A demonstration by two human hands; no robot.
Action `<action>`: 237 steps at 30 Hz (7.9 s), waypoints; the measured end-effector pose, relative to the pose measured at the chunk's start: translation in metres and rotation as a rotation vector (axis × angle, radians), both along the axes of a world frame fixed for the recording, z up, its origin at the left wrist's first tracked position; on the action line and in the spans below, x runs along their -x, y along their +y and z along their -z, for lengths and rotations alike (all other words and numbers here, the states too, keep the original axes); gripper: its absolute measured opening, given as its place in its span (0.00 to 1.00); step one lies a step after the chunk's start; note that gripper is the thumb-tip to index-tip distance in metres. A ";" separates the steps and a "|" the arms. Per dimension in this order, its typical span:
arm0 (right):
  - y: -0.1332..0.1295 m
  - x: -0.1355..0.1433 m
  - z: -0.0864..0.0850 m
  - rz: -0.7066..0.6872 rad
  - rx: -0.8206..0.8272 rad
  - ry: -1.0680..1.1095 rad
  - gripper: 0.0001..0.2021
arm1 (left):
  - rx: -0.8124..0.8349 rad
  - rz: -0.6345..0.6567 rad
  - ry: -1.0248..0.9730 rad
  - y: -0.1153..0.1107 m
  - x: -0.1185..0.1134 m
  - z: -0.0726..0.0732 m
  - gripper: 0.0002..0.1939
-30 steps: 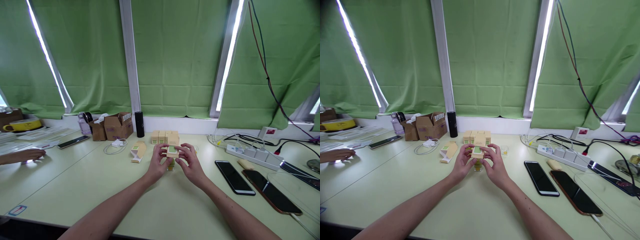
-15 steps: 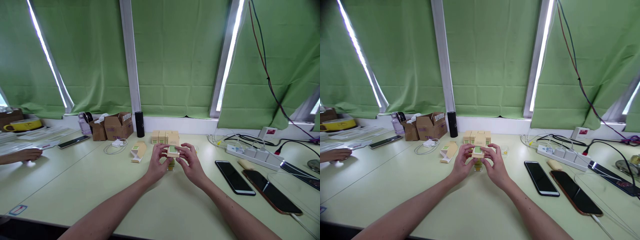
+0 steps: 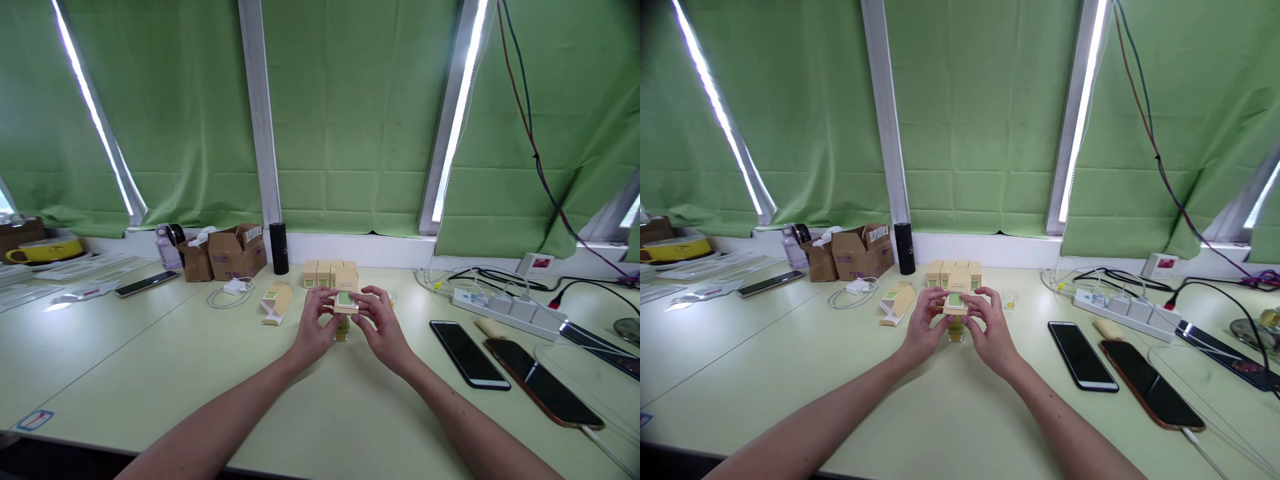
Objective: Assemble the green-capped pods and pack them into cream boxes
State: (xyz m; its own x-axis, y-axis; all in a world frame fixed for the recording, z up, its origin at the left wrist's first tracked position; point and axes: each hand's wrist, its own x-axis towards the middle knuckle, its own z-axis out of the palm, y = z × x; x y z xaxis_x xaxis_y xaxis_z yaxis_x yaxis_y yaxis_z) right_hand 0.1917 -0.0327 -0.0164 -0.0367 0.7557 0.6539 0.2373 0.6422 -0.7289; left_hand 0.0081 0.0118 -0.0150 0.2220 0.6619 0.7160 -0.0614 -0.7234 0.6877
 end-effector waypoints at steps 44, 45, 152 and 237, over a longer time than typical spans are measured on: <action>-0.005 0.006 0.000 0.115 -0.038 -0.060 0.16 | -0.046 -0.096 0.007 -0.005 -0.002 -0.004 0.16; -0.006 0.006 -0.001 0.121 -0.047 -0.075 0.16 | -0.059 -0.115 0.023 -0.006 -0.001 -0.005 0.17; -0.007 -0.006 -0.022 0.205 0.013 0.093 0.21 | 0.305 0.081 0.097 0.003 0.005 -0.004 0.19; 0.006 0.001 -0.002 0.291 0.124 -0.430 0.08 | 0.583 0.144 -0.067 0.016 0.002 0.001 0.33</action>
